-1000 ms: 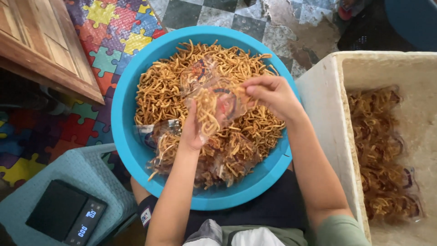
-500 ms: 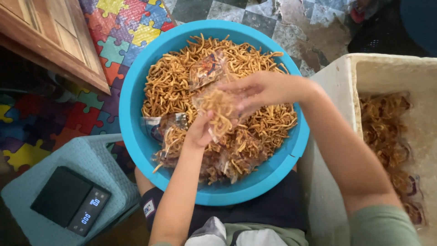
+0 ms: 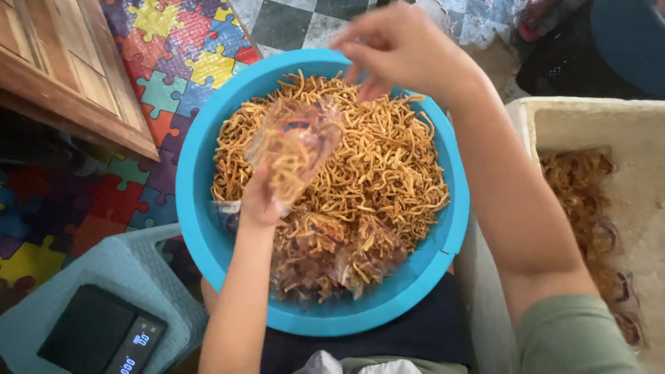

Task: The person scoops dried noodles from a large blue basin into clear plastic bags, weighs each bag on a digital scale, and places the filled bags into a white styrofoam container. The process is repeated continuously.

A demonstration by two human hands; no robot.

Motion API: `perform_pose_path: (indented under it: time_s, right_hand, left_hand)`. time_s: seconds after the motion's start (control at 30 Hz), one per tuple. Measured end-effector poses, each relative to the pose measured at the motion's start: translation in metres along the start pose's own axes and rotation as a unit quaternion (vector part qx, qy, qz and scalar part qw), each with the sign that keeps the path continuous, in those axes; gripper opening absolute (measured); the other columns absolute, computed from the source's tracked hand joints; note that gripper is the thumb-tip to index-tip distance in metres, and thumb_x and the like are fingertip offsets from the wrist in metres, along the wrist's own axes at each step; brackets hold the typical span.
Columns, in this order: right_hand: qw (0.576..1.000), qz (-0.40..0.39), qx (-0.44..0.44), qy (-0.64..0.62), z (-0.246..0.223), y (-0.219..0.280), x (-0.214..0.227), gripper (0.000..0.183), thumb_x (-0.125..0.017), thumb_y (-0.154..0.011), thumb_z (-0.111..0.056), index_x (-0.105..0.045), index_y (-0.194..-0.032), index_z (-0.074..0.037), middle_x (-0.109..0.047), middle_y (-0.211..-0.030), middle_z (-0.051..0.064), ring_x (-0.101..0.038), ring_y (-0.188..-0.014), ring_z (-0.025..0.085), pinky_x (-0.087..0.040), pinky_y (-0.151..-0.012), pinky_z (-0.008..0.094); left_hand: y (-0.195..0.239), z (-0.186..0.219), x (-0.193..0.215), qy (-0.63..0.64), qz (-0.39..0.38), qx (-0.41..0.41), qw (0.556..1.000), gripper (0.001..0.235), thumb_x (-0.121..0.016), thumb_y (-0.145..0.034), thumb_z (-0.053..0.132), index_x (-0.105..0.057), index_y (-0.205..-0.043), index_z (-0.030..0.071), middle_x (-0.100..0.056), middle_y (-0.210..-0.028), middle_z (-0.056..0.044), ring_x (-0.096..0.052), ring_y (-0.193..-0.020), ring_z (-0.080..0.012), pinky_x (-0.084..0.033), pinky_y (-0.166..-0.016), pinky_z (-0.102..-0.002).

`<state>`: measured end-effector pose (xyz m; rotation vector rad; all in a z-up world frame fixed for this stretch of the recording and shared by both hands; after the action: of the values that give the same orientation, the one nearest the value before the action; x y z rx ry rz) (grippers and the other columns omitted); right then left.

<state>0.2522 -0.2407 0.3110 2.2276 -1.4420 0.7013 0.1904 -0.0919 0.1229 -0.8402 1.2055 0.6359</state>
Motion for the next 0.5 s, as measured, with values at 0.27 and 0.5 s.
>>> perform_pose_path:
  time_s: [0.27, 0.5]
  right_hand:
    - [0.932, -0.127, -0.087, 0.329, 0.241, -0.011, -0.126, 0.071, -0.063, -0.072, -0.064, -0.051, -0.129, -0.024, -0.054, -0.12, 0.02, -0.055, -0.109, 0.046, -0.045, -0.093, 0.052]
    - [0.897, -0.043, -0.072, 0.435, 0.251, 0.008, -0.148, 0.07, -0.077, -0.063, -0.047, -0.051, -0.122, -0.02, -0.047, -0.116, 0.013, -0.053, -0.107, 0.039, -0.055, -0.078, 0.044]
  left_hand:
    - [0.053, 0.038, 0.18, -0.094, 0.184, -0.009, 0.978, 0.056, -0.049, -0.089, 0.034, -0.039, -0.139, 0.009, -0.042, -0.139, -0.02, -0.042, -0.124, -0.0427, -0.029, -0.106, -0.061]
    - [0.036, 0.02, 0.084, 0.184, 0.04, 0.041, 0.981, 0.079, -0.068, -0.083, 0.029, -0.025, -0.142, 0.0, -0.029, -0.148, -0.019, -0.034, -0.132, -0.04, -0.044, -0.097, -0.054]
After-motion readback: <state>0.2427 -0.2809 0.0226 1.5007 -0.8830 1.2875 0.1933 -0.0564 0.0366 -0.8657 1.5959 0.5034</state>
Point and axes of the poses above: each hand's wrist, its own y-axis away from the middle knuckle, its own x-axis out of the back of the hand, z = x × y, the point moved 7 cm from there along -y, towards the middle knuckle
